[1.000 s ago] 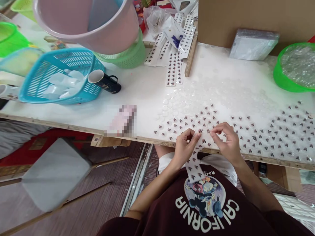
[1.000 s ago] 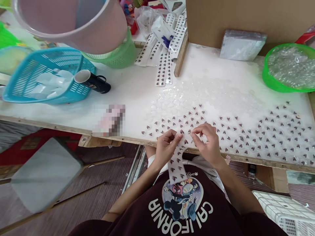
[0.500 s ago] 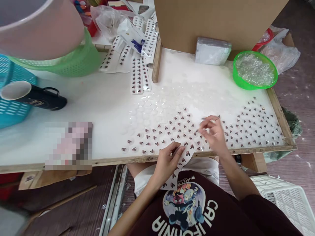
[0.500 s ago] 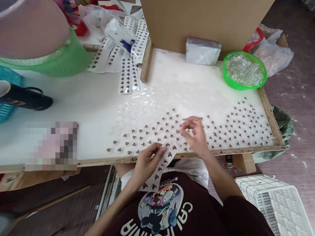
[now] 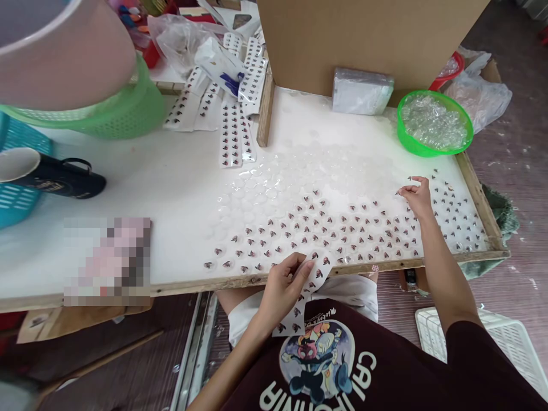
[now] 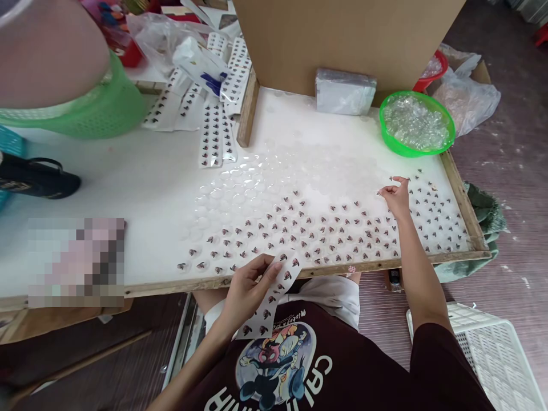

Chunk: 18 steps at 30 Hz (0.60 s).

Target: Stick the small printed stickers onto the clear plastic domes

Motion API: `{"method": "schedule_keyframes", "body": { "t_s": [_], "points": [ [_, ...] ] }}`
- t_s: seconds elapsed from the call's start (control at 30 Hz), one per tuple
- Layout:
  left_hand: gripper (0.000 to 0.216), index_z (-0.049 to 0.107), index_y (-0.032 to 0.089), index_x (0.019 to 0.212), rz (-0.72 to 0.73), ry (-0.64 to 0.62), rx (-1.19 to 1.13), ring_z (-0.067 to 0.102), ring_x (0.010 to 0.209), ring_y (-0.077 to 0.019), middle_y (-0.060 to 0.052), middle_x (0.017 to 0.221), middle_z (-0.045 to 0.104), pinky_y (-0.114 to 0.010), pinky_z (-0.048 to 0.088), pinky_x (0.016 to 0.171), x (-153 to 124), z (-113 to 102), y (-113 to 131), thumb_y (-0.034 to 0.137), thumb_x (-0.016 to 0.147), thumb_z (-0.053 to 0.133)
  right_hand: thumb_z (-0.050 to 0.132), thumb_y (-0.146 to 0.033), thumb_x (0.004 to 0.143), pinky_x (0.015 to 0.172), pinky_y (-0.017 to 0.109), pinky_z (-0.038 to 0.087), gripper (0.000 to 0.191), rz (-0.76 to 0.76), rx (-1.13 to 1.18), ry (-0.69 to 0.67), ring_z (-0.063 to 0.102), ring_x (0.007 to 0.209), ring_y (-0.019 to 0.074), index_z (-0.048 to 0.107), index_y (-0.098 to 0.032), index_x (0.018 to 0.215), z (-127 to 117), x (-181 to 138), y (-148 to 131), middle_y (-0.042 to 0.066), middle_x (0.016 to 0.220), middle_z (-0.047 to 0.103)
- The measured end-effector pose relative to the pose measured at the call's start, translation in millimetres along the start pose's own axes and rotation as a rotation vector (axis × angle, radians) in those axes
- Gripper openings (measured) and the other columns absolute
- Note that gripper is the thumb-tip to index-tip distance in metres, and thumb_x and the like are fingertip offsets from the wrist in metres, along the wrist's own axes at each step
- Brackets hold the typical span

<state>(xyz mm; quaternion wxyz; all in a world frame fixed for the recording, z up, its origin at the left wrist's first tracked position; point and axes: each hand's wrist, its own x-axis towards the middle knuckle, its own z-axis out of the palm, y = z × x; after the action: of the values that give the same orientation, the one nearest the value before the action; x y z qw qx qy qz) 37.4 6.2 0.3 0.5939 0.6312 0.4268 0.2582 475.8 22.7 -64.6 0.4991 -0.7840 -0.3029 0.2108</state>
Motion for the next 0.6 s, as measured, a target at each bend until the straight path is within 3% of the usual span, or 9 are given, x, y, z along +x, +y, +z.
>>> {"method": "schedule_keyframes", "body": {
  "t_s": [0.23,0.6],
  "points": [
    [0.031,0.056,0.017,0.073,-0.014,0.006,0.031,0.044,0.060,-0.0125,0.003,0.062,0.050,-0.024,0.034,0.056,-0.6,-2.6,0.9,0.041,0.093,0.057,0.069,-0.036,0.070,0.073,0.033,0.050,0.051,-0.079,-0.307,-0.025,0.065,0.070,0.0201,0.040,-0.027,0.110,8.9,-2.0,2.9,-0.004,0.073,0.065],
    [0.032,0.055,0.018,0.074,-0.034,0.000,0.035,0.043,0.060,-0.0124,0.003,0.064,0.047,-0.024,0.034,0.056,-0.6,-4.5,1.0,0.043,0.093,0.057,0.065,-0.031,0.073,0.075,0.038,0.049,0.048,-0.172,-0.449,-0.026,0.061,0.068,0.0200,0.043,-0.026,0.116,9.1,-15.1,-7.0,0.002,0.089,0.067]
  ]
}}
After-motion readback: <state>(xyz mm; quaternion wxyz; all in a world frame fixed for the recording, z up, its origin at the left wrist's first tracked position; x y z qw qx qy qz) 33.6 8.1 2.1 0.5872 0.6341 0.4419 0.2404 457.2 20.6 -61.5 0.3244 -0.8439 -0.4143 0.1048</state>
